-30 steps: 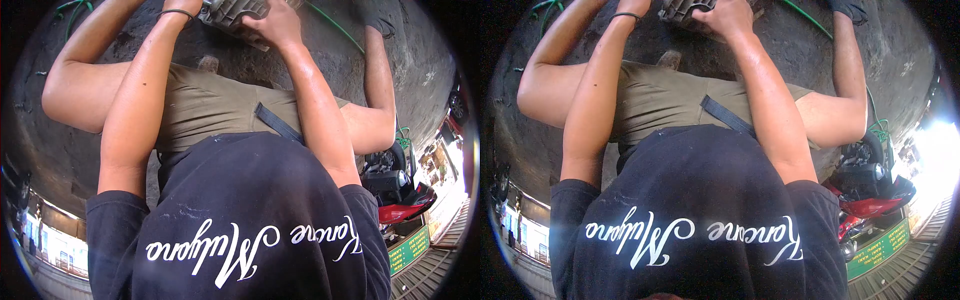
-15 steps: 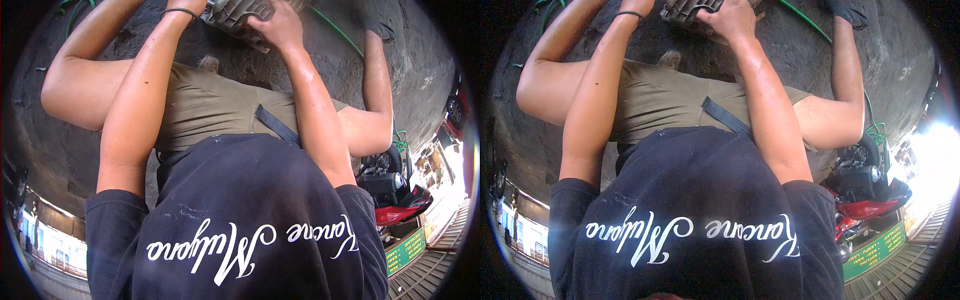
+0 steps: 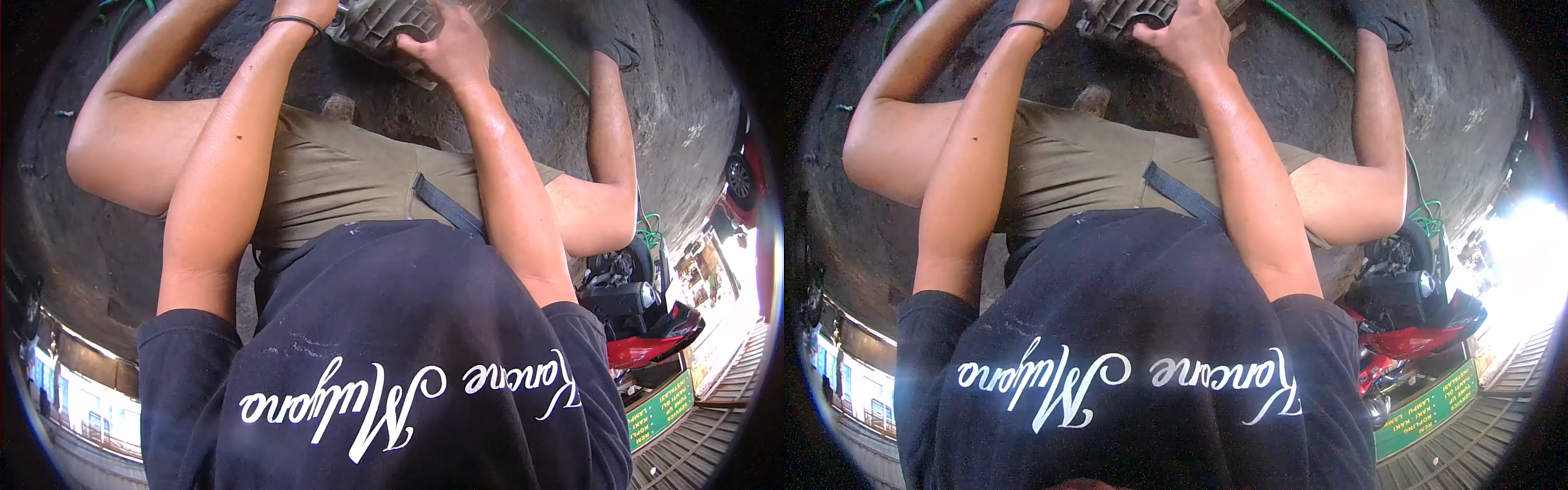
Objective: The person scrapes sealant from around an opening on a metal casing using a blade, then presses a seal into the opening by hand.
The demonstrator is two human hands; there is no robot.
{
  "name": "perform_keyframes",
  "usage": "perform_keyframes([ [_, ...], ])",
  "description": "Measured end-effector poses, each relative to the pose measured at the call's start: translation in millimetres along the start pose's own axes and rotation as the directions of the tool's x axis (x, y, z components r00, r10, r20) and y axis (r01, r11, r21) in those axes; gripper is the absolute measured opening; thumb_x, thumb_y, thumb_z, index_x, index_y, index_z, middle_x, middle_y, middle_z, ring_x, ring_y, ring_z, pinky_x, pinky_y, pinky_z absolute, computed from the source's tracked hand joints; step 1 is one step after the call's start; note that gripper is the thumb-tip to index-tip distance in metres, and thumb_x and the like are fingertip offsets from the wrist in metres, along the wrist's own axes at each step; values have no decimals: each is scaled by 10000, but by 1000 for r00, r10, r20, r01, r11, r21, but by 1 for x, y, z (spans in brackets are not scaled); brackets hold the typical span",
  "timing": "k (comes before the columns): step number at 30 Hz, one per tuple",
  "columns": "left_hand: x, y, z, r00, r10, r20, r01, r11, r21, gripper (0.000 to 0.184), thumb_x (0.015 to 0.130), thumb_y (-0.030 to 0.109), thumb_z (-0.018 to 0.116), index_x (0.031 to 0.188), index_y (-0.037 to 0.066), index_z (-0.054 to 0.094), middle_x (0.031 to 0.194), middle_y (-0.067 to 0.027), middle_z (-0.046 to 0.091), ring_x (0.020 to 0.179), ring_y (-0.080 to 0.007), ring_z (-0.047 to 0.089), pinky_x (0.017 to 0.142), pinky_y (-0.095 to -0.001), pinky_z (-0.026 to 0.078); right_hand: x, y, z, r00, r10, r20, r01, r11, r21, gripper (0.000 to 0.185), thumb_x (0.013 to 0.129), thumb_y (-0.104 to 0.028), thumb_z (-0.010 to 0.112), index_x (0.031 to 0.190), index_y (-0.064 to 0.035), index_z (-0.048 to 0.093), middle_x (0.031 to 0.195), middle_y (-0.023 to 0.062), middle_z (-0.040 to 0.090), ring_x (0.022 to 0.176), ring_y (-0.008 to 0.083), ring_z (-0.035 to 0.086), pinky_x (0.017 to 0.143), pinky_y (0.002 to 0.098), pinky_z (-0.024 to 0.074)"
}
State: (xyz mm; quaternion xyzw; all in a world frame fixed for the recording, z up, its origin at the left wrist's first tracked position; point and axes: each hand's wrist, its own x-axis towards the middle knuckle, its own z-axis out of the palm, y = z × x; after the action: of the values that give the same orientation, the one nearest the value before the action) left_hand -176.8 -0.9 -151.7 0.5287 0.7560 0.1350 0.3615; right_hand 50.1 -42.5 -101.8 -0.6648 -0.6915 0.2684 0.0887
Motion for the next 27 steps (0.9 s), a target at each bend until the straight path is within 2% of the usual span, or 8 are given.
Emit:
perform_keyframes([
  [4,0,4,-3,1000,-11,21,11,1000,7,349,958,336,584,945,24,740,1018,-259,716,1044,-422,677,916,-487,515,-1,-2,4,998,-45,-47,41,995,-87,769,677,-425,843,1251,38,628,1225,250,639,1123,401,651,974,449,543],
  [7,-2,5,-2,998,-30,46,30,1000,3,348,960,335,584,942,22,735,1019,-260,714,1044,-424,676,915,-487,515,-1,9,6,992,122,42,-126,986,111,810,723,-386,843,1349,40,556,1330,258,584,1251,407,577,1076,454,480],
  [9,-3,3,-3,1000,1,12,-2,999,44,355,960,344,586,938,22,733,1019,-258,712,1042,-423,676,912,-485,516,-7,45,37,998,57,-11,-57,998,-5,925,698,-501,864,1461,-105,525,1462,228,490,1347,391,492,1124,471,435],
  [11,-4,3,-3,999,-12,29,12,1000,24,350,960,344,592,949,22,730,1015,-253,715,1037,-417,679,908,-482,518,-22,45,43,994,83,-76,-84,996,-13,926,710,-433,857,1478,-63,494,1465,242,479,1361,391,477,1151,446,406],
  [13,-1,6,-3,999,-21,36,21,1000,5,347,959,344,598,960,22,728,1012,-248,718,1032,-411,683,905,-479,519,-26,47,49,965,160,-207,-108,965,239,943,723,-420,859,1481,-17,470,1464,250,470,1374,393,456,1166,443,383],
  [17,-7,10,-2,998,-28,50,30,998,-48,313,951,321,626,1007,28,722,995,-223,732,1012,-376,700,895,-459,527,-28,27,55,932,309,-192,-247,924,291,1004,741,-426,860,1494,48,396,1490,285,392,1391,432,415,1172,451,368],
  [22,-8,6,-4,997,-27,67,30,999,-44,308,951,324,638,992,31,724,979,-209,736,992,-363,705,881,-449,533,-31,35,56,963,130,-235,-75,971,229,870,801,-330,758,1474,80,390,1476,291,374,1395,439,383,1179,462,349],
  [27,-8,15,-3,994,-61,86,69,994,-89,311,949,329,645,975,29,724,957,-203,739,962,-359,711,861,-448,538,-28,29,54,957,194,-216,-132,953,271,869,813,-327,755,1480,81,374,1474,284,373,1382,439,390,1180,448,345],
])
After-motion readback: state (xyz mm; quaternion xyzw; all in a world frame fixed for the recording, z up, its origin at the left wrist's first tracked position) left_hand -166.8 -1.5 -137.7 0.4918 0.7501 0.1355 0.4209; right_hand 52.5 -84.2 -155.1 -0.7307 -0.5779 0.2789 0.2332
